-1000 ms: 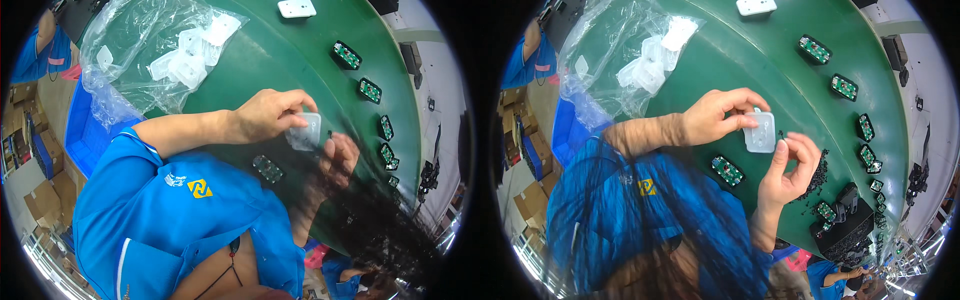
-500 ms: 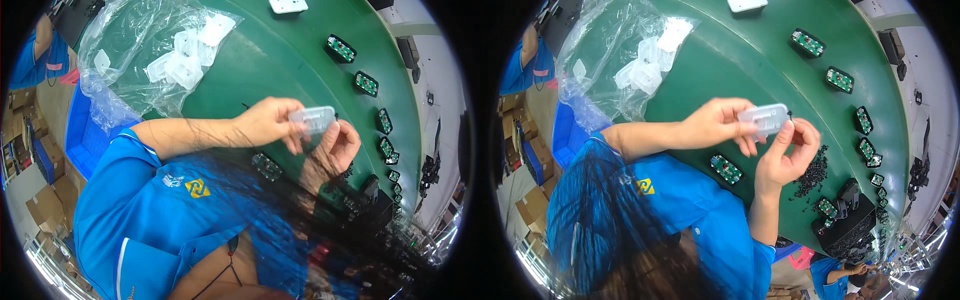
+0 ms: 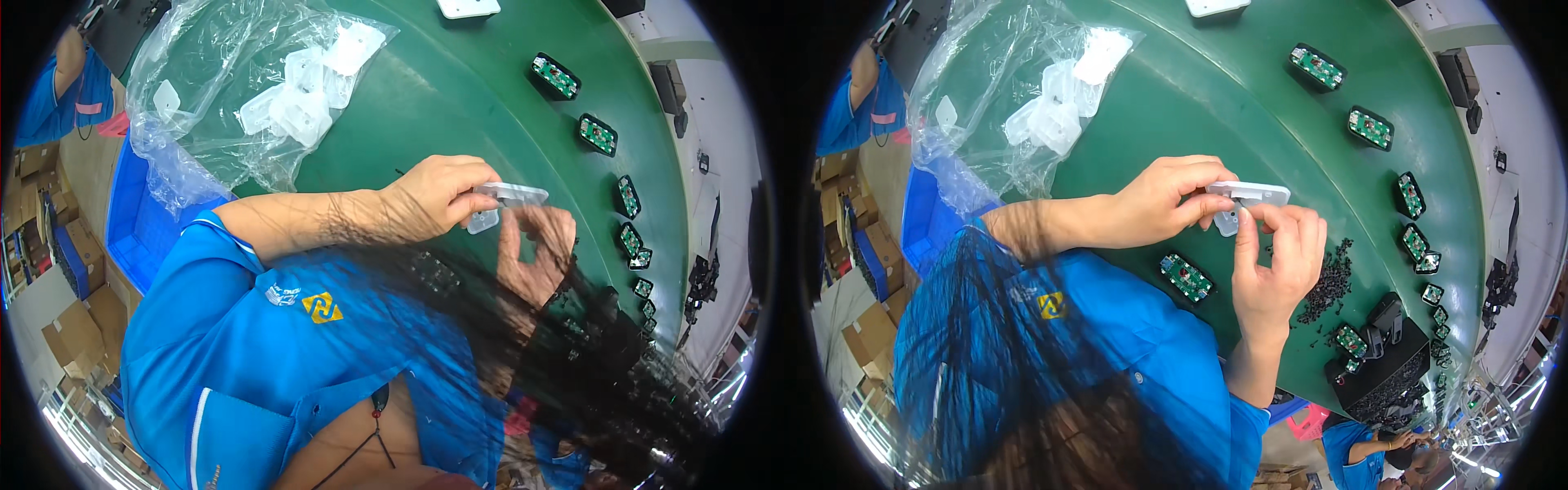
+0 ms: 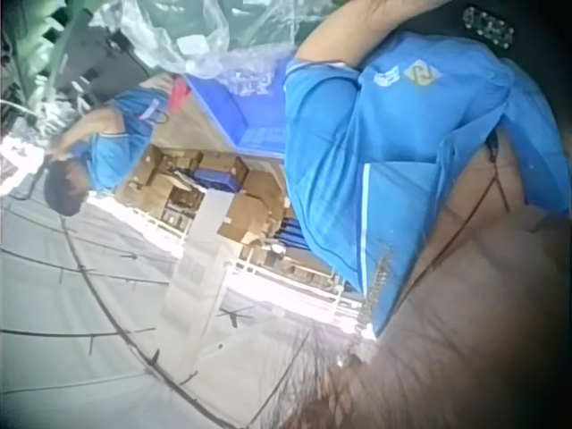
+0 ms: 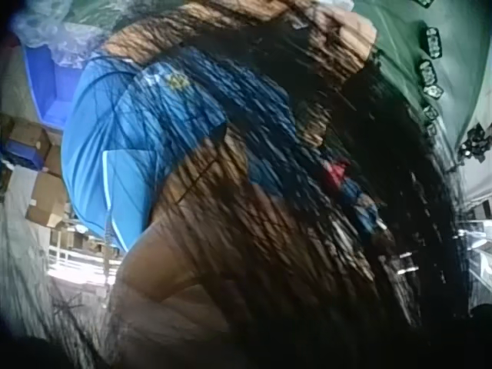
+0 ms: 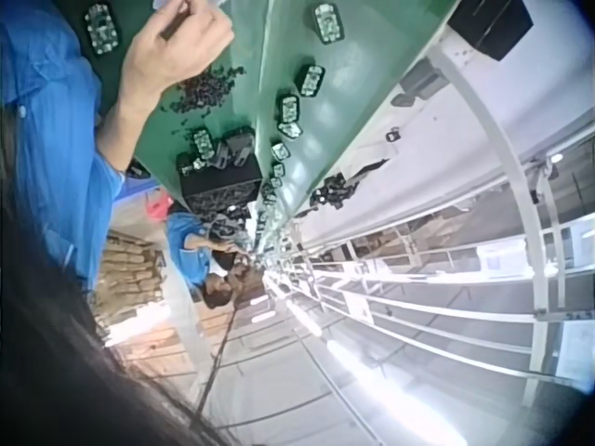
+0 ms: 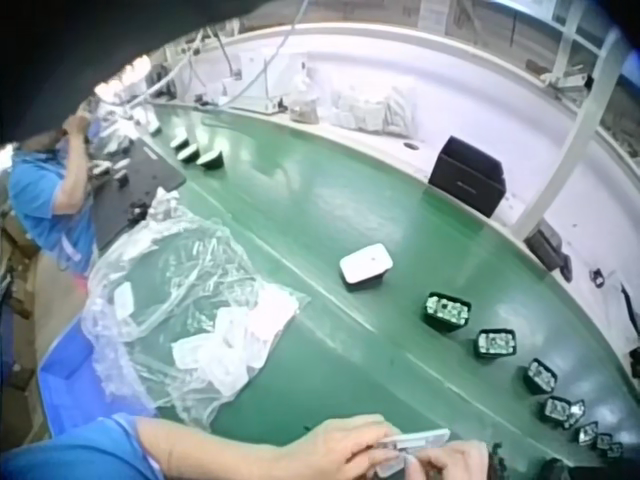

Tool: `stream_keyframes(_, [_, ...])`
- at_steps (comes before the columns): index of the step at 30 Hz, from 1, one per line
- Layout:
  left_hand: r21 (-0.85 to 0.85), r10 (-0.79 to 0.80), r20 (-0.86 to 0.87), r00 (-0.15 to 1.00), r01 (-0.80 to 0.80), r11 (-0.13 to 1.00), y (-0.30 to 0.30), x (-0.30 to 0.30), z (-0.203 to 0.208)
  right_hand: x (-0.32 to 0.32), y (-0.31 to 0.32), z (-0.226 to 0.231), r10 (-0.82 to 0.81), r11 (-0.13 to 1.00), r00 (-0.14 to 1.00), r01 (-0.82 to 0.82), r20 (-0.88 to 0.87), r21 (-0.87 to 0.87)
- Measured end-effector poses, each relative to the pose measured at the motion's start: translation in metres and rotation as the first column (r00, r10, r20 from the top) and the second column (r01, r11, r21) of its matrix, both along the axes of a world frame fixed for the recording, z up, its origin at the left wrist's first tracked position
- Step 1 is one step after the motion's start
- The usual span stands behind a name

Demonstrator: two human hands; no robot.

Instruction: The person assembles small electronic devices by hand at a green workbench. They pick up white plastic casings and black circuit boards, insert the boards into the casings, and place the finished units on the table. The process is repeated for multiple units throughout the clip.

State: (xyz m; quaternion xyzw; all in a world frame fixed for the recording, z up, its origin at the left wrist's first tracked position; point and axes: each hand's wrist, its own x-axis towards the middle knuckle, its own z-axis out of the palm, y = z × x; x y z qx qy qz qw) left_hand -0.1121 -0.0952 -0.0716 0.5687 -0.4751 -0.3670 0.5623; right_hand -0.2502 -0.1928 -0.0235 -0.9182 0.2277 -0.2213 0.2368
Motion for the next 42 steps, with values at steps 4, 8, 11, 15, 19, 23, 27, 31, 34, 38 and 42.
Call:
stream_keyframes(4, [-0.071, 0.011, 0.097, 0.995, -0.004, 0.997, -0.001, -0.003, -0.002, 0.003, 0.002, 0.004, -0.036, 0.998, 0.998, 0.038, -0.041, 0.049])
stream_keyframes(8, [-0.185, 0.006, 0.197, 0.980, 0.031, 0.982, 0.001, 0.000, -0.001, 0.005, 0.005, -0.005, -0.069, 0.991, 0.996, 0.062, 0.055, 0.122])
stream_keyframes(11, [-0.115, 0.015, 0.102, 0.995, -0.003, 0.993, -0.001, -0.004, 0.000, 0.001, 0.007, -0.001, -0.139, 0.981, 0.989, 0.131, 0.046, 0.146])
stream_keyframes(15, [0.089, 0.045, 0.027, 0.999, -0.047, 0.995, 0.002, 0.000, 0.009, 0.000, 0.003, -0.007, -0.117, 0.983, 0.991, 0.108, 0.056, 0.145])
stream_keyframes(19, [0.106, 0.034, -0.111, 0.993, -0.022, 0.994, 0.001, 0.002, 0.008, 0.000, 0.002, 0.000, -0.110, 0.986, 0.994, 0.112, -0.031, 0.121])
stream_keyframes(23, [0.058, 0.054, -0.104, 0.993, -0.049, 0.997, 0.000, 0.002, 0.007, 0.003, 0.002, 0.004, -0.060, 0.993, 0.998, 0.063, -0.037, 0.099])
stream_keyframes(27, [-0.028, 0.042, 0.004, 0.999, -0.042, 0.999, -0.002, 0.001, -0.001, 0.003, 0.002, -0.004, -0.056, 0.995, 0.998, 0.056, 0.005, 0.077])
stream_keyframes(31, [-0.157, 0.134, 0.200, 0.971, -0.103, 0.982, -0.001, 0.001, -0.006, 0.011, 0.010, -0.004, -0.129, 0.987, 0.988, 0.119, 0.082, 0.110])
stream_keyframes(34, [-0.189, 0.126, 0.128, 0.984, -0.100, 0.977, -0.001, -0.005, 0.005, 0.008, 0.012, -0.005, -0.220, 0.967, 0.970, 0.203, 0.104, 0.152])
stream_keyframes(38, [-0.239, 0.170, 0.193, 0.966, -0.122, 0.963, -0.002, -0.006, 0.004, 0.007, 0.019, -0.011, -0.278, 0.934, 0.950, 0.233, 0.142, 0.271])
stream_keyframes(42, [-0.262, 0.133, 0.250, 0.959, -0.065, 0.963, -0.003, -0.006, 0.004, -0.002, 0.019, -0.013, -0.293, 0.896, 0.943, 0.212, 0.160, 0.389])
